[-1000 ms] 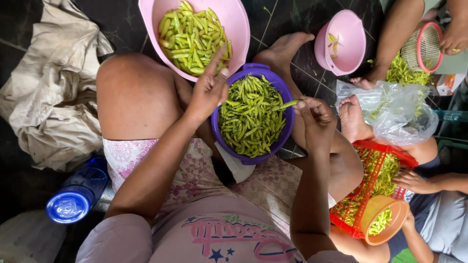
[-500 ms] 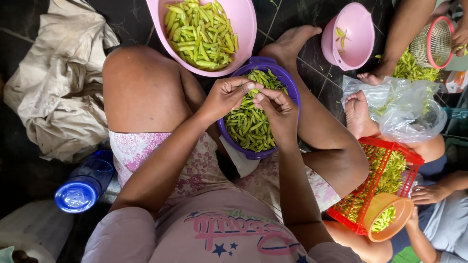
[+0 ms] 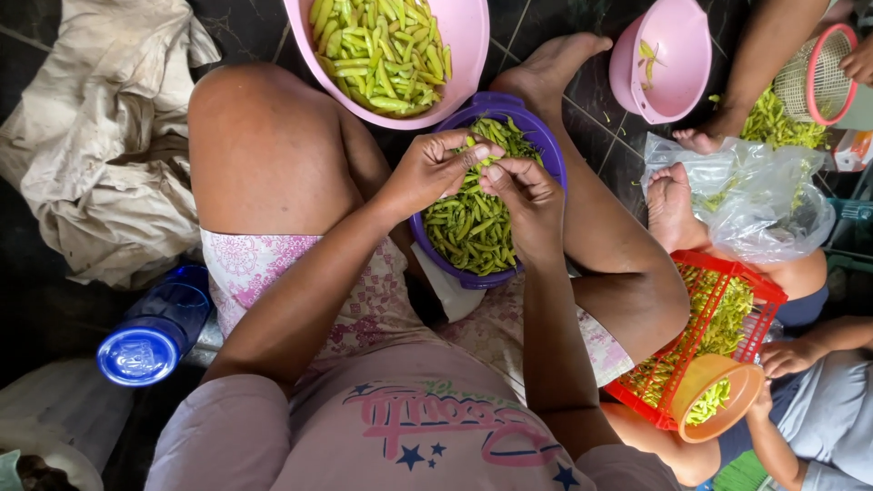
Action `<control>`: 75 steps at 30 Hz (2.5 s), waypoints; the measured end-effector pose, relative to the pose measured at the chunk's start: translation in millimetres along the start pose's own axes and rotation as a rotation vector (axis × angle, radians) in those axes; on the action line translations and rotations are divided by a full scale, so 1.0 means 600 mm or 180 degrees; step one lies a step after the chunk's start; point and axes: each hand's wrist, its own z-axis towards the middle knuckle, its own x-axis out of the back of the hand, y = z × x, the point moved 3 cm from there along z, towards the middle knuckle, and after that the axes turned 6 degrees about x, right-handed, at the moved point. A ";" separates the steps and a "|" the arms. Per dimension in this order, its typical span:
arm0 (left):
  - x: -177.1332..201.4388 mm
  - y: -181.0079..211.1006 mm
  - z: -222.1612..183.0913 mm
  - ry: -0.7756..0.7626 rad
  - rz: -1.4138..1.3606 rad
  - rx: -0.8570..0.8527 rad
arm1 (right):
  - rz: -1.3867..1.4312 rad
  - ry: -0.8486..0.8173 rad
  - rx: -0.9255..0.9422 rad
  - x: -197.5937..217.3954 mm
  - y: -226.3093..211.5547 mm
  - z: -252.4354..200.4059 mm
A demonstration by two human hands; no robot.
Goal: A person is sitting on the floor manually snapping the ends off green beans and placing the processed beans into a purple bowl.
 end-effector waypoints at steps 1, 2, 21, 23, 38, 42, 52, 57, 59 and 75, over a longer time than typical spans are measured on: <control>-0.001 0.000 0.001 -0.0001 -0.0007 0.0006 | -0.0004 0.0003 -0.0007 0.002 0.001 -0.001; -0.003 0.000 0.002 -0.0024 -0.0045 0.0049 | 0.0063 -0.0028 0.0021 0.003 0.001 -0.001; 0.023 0.041 -0.002 0.0372 -0.0148 -0.0040 | -0.2552 -0.1549 0.1304 -0.064 -0.006 -0.039; 0.020 0.050 -0.009 0.0382 -0.0073 -0.0052 | -0.3095 -0.1686 0.1533 -0.082 0.020 -0.050; 0.035 0.046 -0.005 0.0366 -0.0054 -0.0066 | -0.2473 -0.1752 0.0977 -0.034 -0.008 -0.026; 0.034 0.046 -0.007 0.0285 -0.0134 -0.0094 | -0.1649 -0.1169 0.0458 0.005 -0.065 -0.043; 0.024 0.070 -0.015 0.0242 0.0430 0.0166 | -0.3080 -0.1355 0.0128 0.011 -0.037 -0.153; 0.031 0.060 -0.017 0.0328 0.0392 0.0248 | -0.3638 -0.1174 0.0449 0.002 -0.001 -0.160; 0.030 0.061 -0.017 0.0315 0.0421 0.0236 | -0.3597 -0.1136 0.0490 0.003 -0.011 -0.158; 0.037 0.037 -0.006 0.0346 0.0259 -0.0059 | -0.1521 -0.0452 0.0016 0.093 -0.108 -0.150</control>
